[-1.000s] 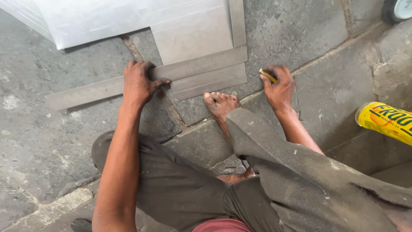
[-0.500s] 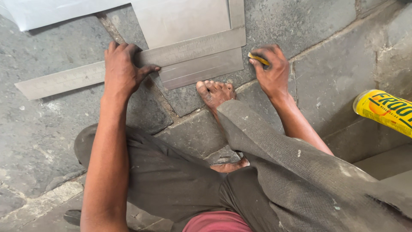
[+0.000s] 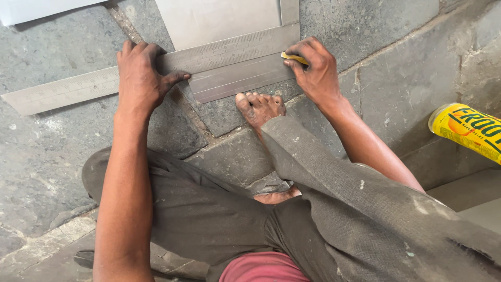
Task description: The person uses a square ruler and a marking tool to draw lines on L-shaped metal sheets while sitting on the floor.
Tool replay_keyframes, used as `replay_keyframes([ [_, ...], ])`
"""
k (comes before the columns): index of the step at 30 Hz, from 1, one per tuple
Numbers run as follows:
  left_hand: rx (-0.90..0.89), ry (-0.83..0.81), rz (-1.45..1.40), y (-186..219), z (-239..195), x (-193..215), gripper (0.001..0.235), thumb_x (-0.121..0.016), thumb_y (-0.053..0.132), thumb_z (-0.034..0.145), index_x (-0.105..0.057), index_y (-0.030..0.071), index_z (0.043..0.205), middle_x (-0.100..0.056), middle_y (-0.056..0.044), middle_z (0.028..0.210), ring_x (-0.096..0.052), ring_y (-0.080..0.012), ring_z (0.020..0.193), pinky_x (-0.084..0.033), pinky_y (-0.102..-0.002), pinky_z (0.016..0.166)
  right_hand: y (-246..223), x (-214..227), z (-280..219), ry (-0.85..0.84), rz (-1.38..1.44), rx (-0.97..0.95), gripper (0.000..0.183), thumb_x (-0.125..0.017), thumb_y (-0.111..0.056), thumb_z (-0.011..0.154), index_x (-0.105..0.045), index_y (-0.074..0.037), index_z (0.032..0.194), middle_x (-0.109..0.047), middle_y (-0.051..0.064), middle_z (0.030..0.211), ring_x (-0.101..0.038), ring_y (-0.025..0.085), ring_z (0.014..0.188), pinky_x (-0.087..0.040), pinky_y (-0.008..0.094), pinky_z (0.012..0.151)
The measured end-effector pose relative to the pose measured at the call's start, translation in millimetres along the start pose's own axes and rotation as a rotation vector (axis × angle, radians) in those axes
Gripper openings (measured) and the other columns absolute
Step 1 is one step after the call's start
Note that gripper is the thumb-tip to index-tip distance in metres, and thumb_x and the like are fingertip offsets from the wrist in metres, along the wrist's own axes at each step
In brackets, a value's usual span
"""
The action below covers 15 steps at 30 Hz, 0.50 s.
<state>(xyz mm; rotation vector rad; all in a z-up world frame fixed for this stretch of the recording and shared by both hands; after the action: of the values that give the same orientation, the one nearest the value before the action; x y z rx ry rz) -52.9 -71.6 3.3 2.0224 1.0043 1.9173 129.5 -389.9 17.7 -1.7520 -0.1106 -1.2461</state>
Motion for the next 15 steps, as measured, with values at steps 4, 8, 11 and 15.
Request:
replay_keyframes([
  [4,-0.010,0.010,-0.007,2.2,-0.7,1.7,0.059,-0.099,0.039,0.071,-0.073,0.000,0.107,-0.070,-0.014,0.105,-0.053,-0.0345,0.106,-0.041,-0.045,0.096,-5.2,-0.1,4.3,-0.009,0.001,-0.007,0.012,-0.080,-0.005,0.095,-0.074,-0.005,0.105,-0.071,0.008,0.107,-0.074,0.023,0.097,-0.062,0.033,0.082],
  [8,-0.019,0.012,0.001,1.0,0.0,1.9,0.060,-0.099,0.040,0.071,-0.073,-0.001,0.106,-0.070,-0.014,0.104,-0.053,-0.0352,0.105,-0.040,-0.047,0.095,-9.3,0.2,7.3,-0.061,-0.038,-0.021,0.006,-0.077,-0.003,0.096,-0.074,-0.003,0.101,-0.069,0.009,0.104,-0.072,0.023,0.090,-0.060,0.035,0.076],
  [11,-0.006,0.011,0.010,-3.6,-0.5,-1.8,0.061,-0.099,0.042,0.071,-0.073,-0.001,0.107,-0.071,-0.013,0.104,-0.054,-0.0337,0.105,-0.040,-0.046,0.095,-0.3,-5.0,15.1,-0.168,-0.103,-0.091,0.004,-0.072,-0.003,0.099,-0.074,-0.002,0.103,-0.069,0.013,0.101,-0.070,0.026,0.084,-0.057,0.038,0.071],
  [15,0.157,-0.072,0.025,-7.7,8.4,-8.3,0.064,-0.096,0.044,0.067,-0.074,0.002,0.110,-0.070,-0.013,0.104,-0.053,-0.0298,0.102,-0.041,-0.044,0.093,14.1,-9.8,4.5,-0.700,-0.381,-0.196,0.011,-0.074,-0.011,0.090,-0.075,-0.002,0.095,-0.072,0.023,0.096,-0.069,0.039,0.089,-0.055,0.047,0.077],
])
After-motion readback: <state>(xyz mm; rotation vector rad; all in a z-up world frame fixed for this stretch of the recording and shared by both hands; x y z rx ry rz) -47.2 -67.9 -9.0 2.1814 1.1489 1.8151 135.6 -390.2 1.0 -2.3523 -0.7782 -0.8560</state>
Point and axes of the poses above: each hand's wrist, its own z-axis towards the middle knuckle, its own x-axis out of the back of the hand, y = z × x, the point moved 5 cm from there along z, towards the middle knuckle
